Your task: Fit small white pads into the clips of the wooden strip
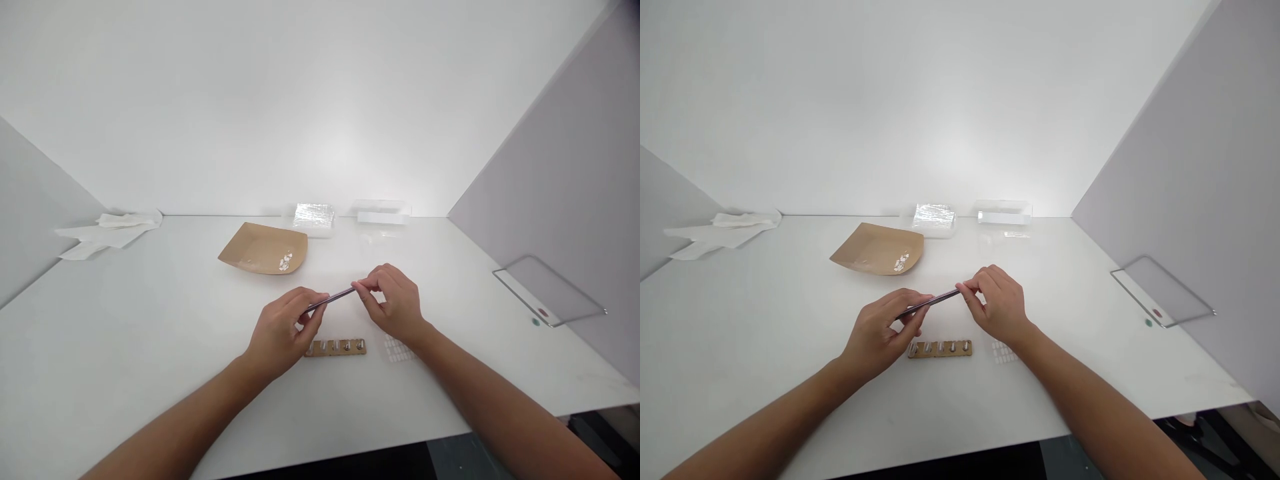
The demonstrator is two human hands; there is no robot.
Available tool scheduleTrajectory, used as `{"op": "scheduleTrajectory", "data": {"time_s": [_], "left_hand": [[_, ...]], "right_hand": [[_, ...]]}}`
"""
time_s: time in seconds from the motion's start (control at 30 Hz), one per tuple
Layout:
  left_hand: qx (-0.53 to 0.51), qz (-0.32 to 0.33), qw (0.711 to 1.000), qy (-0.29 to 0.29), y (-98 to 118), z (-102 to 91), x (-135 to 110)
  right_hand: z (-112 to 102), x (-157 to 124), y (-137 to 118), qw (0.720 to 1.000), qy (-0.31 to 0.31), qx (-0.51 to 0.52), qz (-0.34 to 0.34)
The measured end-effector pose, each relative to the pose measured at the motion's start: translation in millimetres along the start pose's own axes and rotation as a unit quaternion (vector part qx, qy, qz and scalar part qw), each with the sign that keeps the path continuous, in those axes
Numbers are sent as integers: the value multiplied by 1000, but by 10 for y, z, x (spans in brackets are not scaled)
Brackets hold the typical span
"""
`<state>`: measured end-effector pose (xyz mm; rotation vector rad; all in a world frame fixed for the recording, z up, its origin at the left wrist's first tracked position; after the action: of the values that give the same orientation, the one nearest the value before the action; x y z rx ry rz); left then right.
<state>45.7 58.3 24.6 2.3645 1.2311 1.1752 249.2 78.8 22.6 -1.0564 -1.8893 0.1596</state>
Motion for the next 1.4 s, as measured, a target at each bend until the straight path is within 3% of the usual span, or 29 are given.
{"op": "scheduleTrajectory", "data": {"time_s": [0.1,0.17,0.27,0.37,0.8,1.4], "left_hand": [[-7,-45,999,-13,-51,-9,0],[-28,-109,993,-40,-116,6,-3],[-72,-215,971,-76,-210,38,-30],[-100,-260,956,-93,-242,68,-45],[-112,-270,952,-92,-266,77,-69],[-98,-261,957,-76,-243,40,-48]], "right_hand": [[-45,11,-24,1000,23,3,-12],[-91,20,-72,998,47,7,-39],[-116,32,-119,996,62,11,-68],[-107,40,-124,996,59,6,-72],[-70,30,-115,996,33,10,-86],[-105,26,-108,994,55,-21,-96]]}}
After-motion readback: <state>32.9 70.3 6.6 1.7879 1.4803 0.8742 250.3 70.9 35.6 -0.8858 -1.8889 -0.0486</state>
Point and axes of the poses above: each hand's wrist, its own x-axis towards the middle knuckle, its own z-axis out of the palm, y = z × x, the point moved 8 cm from there along x, towards the middle knuckle, and after that the axes turned 11 degrees about x, right-handed, at the moved point
